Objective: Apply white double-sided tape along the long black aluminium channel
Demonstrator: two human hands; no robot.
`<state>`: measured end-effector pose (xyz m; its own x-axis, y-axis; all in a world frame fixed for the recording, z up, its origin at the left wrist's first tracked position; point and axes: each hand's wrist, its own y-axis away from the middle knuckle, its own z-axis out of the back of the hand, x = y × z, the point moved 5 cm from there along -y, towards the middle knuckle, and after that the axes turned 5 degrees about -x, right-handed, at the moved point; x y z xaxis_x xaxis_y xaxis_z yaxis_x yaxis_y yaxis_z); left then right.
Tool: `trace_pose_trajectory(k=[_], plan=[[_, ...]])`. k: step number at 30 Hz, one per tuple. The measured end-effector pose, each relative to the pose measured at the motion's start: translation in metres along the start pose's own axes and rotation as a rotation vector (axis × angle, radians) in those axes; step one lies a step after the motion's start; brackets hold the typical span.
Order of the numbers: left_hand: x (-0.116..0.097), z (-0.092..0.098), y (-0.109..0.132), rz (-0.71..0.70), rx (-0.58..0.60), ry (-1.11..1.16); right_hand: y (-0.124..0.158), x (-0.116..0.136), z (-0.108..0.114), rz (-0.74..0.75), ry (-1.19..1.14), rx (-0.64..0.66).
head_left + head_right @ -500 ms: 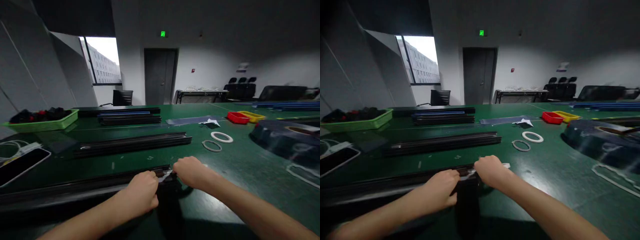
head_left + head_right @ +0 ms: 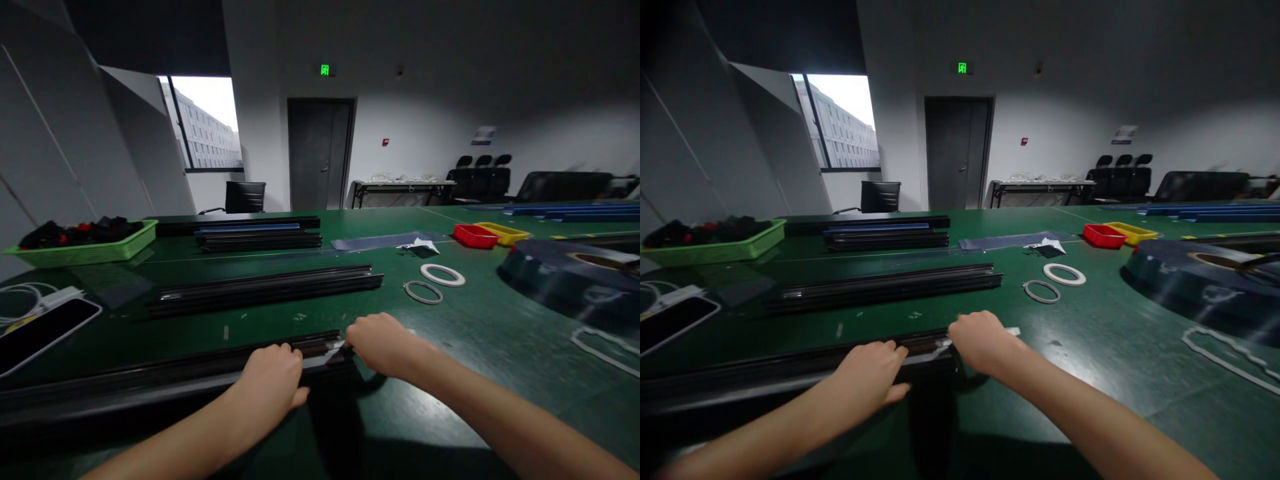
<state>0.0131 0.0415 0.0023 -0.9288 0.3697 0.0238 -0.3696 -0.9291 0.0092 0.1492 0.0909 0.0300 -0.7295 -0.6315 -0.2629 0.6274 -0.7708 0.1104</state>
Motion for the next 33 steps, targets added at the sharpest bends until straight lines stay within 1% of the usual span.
trace_pose_trajectory(k=[4,9,15,21,26,33], plan=[[0.002,-0.001,-0.002,-0.024,0.043,0.006,-0.001,0.0,-0.001,-0.001,-0.001,0.014],[0.001,0.001,-0.008,-0.06,0.049,0.02,-0.002,0.0,-0.003,0.01,0.005,-0.006],[-0.004,0.001,-0.016,-0.102,0.078,0.002,0.0,0.001,-0.003,0.017,0.001,-0.02],[-0.014,0.004,-0.024,-0.127,0.099,0.025,0.0,0.001,-0.003,0.012,0.003,-0.027],[-0.018,0.001,-0.031,-0.146,0.112,0.015,-0.001,0.001,-0.005,0.017,0.008,-0.016],[-0.02,0.001,-0.032,-0.159,0.111,0.016,0.002,0.0,-0.001,0.019,0.002,-0.008]])
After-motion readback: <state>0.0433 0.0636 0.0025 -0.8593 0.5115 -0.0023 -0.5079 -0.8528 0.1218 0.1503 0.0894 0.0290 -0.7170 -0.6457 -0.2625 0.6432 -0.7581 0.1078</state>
